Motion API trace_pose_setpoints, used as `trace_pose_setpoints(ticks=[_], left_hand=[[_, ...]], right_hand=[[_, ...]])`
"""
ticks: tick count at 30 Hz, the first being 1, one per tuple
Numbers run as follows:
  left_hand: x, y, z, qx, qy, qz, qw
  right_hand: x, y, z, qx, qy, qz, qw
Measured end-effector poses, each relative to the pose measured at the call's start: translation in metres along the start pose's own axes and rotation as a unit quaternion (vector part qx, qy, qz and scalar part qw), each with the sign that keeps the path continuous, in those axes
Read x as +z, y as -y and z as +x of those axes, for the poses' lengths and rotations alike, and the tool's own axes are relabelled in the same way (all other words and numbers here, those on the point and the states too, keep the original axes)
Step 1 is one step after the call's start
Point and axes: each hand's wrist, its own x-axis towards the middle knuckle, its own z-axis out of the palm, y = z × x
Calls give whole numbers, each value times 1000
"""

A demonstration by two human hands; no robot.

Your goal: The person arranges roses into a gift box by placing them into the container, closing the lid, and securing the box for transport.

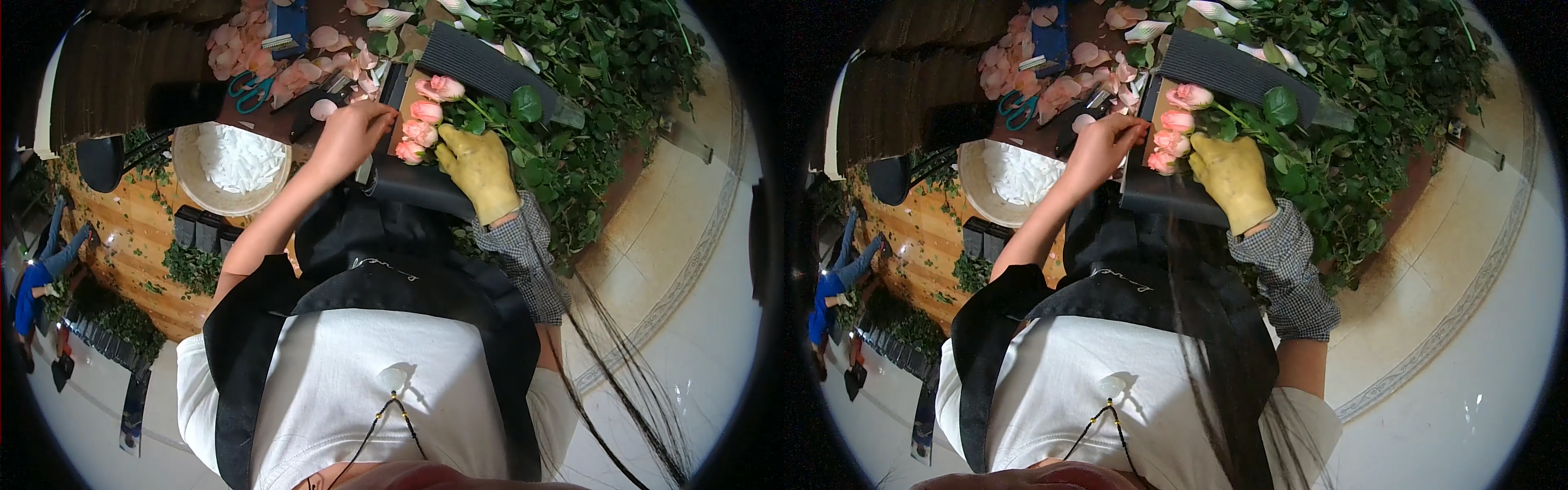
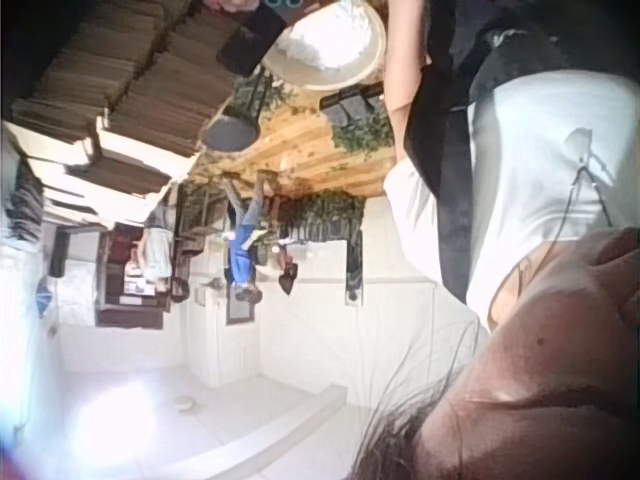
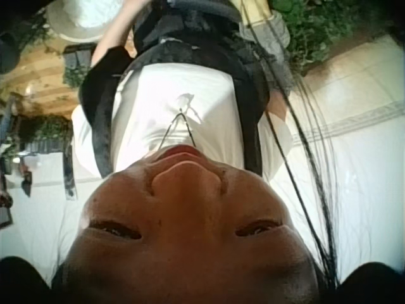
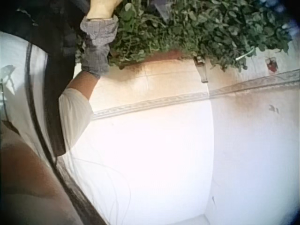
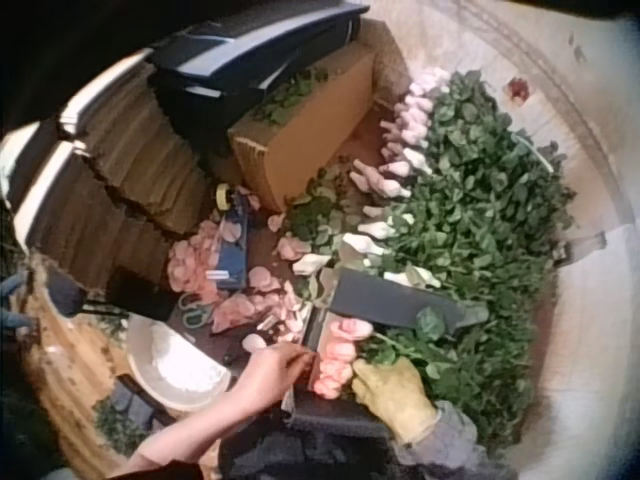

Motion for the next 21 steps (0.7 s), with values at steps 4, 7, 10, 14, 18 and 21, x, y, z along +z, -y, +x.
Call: trace_pose_setpoints(ticks=[4, 7, 10, 14, 18, 21], left_hand=[[8, -12, 0, 57, -35, 104, 992], [12, -12, 0, 65, -26, 102, 992], [12, -6, -3, 24, -23, 48, 998], [7, -3, -12, 25, -6, -19, 999], [-2, -43, -4, 288, 24, 219, 932], [-2, -43, 4, 323, 81, 278, 901]], right_hand=[[-24, 5, 2, -36, 77, 2, 996], [-22, 4, 0, -66, 84, 0, 994], [-9, 2, 2, -39, 65, -2, 997], [-10, 7, 3, -46, 96, -45, 993], [-9, 2, 1, -50, 81, -23, 995], [-17, -2, 1, 13, 23, 79, 997]])
